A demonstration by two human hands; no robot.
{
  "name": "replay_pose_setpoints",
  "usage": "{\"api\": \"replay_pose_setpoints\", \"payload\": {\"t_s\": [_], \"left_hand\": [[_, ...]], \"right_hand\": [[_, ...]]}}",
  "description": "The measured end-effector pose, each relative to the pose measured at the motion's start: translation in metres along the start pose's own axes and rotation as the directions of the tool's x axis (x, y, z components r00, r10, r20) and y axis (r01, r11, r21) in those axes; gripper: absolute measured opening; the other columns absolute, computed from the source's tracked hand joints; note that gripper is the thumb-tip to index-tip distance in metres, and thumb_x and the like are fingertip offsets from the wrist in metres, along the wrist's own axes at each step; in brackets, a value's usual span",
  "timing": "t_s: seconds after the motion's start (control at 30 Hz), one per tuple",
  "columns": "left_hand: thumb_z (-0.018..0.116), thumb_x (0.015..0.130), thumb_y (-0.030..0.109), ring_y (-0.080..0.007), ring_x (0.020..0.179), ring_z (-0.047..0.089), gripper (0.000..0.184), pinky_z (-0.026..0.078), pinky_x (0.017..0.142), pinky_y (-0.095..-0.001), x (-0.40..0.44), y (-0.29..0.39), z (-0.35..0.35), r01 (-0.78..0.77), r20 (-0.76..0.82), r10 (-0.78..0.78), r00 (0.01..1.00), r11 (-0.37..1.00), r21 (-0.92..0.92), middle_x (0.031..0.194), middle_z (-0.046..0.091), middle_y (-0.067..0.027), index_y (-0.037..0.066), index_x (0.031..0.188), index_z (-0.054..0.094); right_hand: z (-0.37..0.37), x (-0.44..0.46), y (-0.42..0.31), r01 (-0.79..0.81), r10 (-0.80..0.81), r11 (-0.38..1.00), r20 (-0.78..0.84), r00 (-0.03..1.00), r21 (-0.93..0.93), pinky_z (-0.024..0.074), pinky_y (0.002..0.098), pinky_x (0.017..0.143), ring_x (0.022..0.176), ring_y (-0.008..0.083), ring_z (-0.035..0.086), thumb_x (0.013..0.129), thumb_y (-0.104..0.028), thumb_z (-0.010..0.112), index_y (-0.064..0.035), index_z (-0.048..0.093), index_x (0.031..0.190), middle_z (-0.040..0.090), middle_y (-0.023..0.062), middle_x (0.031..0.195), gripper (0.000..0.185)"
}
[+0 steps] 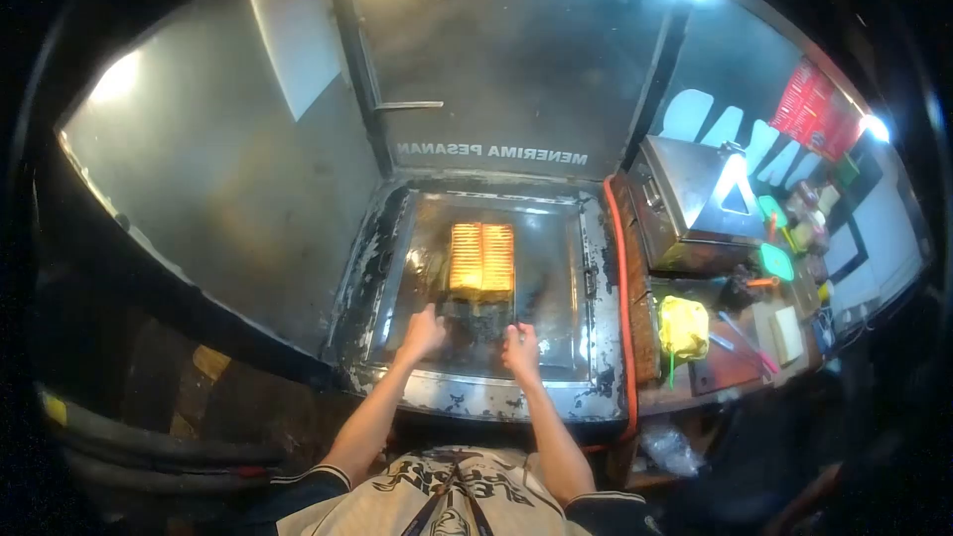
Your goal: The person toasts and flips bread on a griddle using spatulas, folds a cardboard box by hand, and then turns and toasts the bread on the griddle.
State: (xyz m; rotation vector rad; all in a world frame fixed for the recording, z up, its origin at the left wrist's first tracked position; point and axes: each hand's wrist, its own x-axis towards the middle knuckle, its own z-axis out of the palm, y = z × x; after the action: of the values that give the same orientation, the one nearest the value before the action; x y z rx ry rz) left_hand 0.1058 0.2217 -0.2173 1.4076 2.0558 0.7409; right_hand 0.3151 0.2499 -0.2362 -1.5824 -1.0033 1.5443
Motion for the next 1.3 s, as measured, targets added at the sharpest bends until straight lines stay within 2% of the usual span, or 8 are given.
{"api": "replay_pose_setpoints", "payload": {"t_s": [0.17,0.2,0.37,0.5,0.6,0.8,1.07,1.3], "left_hand": [[0.054,0.086,0.017,-0.0457,0.085,0.060,0.029,0.047,0.076,-0.0500,-0.022,-0.024,-0.026,0.062,-0.045,-0.067,0.997,0.992,-0.108,0.084,0.063,-0.0289,-0.004,0.106,0.055],[0.055,0.086,0.018,-0.0450,0.085,0.060,0.029,0.047,0.075,-0.0496,-0.033,-0.030,-0.033,0.076,-0.050,-0.084,0.995,0.986,-0.147,0.085,0.063,-0.0277,-0.002,0.106,0.056],[0.058,0.086,0.021,-0.0395,0.080,0.062,0.029,0.047,0.071,-0.0443,-0.110,-0.068,-0.051,0.084,-0.106,-0.144,0.984,0.896,-0.436,0.081,0.064,-0.0235,0.000,0.106,0.058],[0.058,0.086,0.019,-0.0381,0.077,0.062,0.029,0.047,0.069,-0.0411,-0.149,-0.088,-0.053,0.147,-0.037,-0.199,0.979,0.827,-0.543,0.078,0.063,-0.0219,0.000,0.108,0.058],[0.059,0.086,0.019,-0.0280,0.068,0.062,0.027,0.047,0.065,-0.0369,-0.181,-0.090,-0.069,0.181,-0.033,-0.245,0.969,0.793,-0.582,0.074,0.063,-0.0164,0.001,0.107,0.059],[0.057,0.089,0.018,-0.0068,0.057,0.050,0.027,0.042,0.052,-0.0244,-0.243,-0.121,-0.084,0.239,0.047,-0.314,0.948,0.609,-0.756,0.069,0.054,0.0011,0.002,0.111,0.057],[0.055,0.091,0.017,-0.0044,0.050,0.043,0.022,0.037,0.046,-0.0210,-0.234,-0.133,-0.104,0.218,0.078,-0.281,0.956,0.512,-0.831,0.067,0.050,0.0036,0.003,0.108,0.056],[0.053,0.091,0.016,-0.0035,0.047,0.041,0.021,0.036,0.041,-0.0198,-0.218,-0.109,-0.121,0.224,0.083,-0.281,0.956,0.515,-0.828,0.065,0.048,0.0034,0.005,0.110,0.055]], "right_hand": [[-0.022,-0.002,-0.005,0.360,-0.422,0.823,-0.050,0.905,-0.440,0.0474,0.0331,0.054,0.060,0.0167,0.058,0.091,-0.026,0.056,-0.0060,0.051,0.119,0.063,0.0119,0.079,0.035],[-0.013,-0.016,-0.025,0.400,-0.466,0.809,-0.054,0.883,-0.431,0.0492,0.0383,0.067,0.068,0.0258,0.063,0.090,-0.023,0.057,-0.0035,0.054,0.118,0.066,0.0190,0.087,0.035],[0.081,0.008,-0.094,0.753,-0.786,0.098,0.414,0.460,-0.651,0.0485,0.0471,0.068,0.076,0.0429,0.061,0.088,-0.020,0.055,-0.0020,0.055,0.113,0.063,0.0240,0.080,0.030],[0.171,0.078,-0.111,0.525,-0.519,0.051,0.427,0.740,-0.849,0.0498,0.0485,0.073,0.081,0.0410,0.063,0.086,-0.024,0.055,-0.0033,0.061,0.102,0.065,0.0226,0.082,0.027],[0.197,0.137,-0.086,0.493,-0.523,-0.139,0.487,0.700,-0.859,0.0523,0.0468,0.069,0.074,0.0383,0.065,0.084,-0.025,0.055,-0.0015,0.064,0.092,0.065,0.0221,0.078,0.026],[0.184,0.018,-0.047,0.521,-0.428,-0.263,0.582,0.691,-0.812,0.0538,0.0400,0.061,0.069,0.0326,0.067,0.080,-0.017,0.054,-0.0054,0.066,0.083,0.066,0.0155,0.077,0.017],[0.142,-0.080,-0.069,0.582,-0.219,-0.255,0.632,0.743,-0.772,0.0522,0.0445,0.065,0.073,0.0324,0.065,0.076,-0.025,0.064,-0.0111,0.067,0.089,0.066,0.0158,0.077,0.019],[0.122,-0.002,-0.084,0.721,-0.132,-0.200,0.748,0.651,-0.663,0.0519,0.0430,0.070,0.083,0.0294,0.066,0.073,-0.019,0.064,-0.0169,0.069,0.094,0.068,0.0128,0.086,0.022]]}}
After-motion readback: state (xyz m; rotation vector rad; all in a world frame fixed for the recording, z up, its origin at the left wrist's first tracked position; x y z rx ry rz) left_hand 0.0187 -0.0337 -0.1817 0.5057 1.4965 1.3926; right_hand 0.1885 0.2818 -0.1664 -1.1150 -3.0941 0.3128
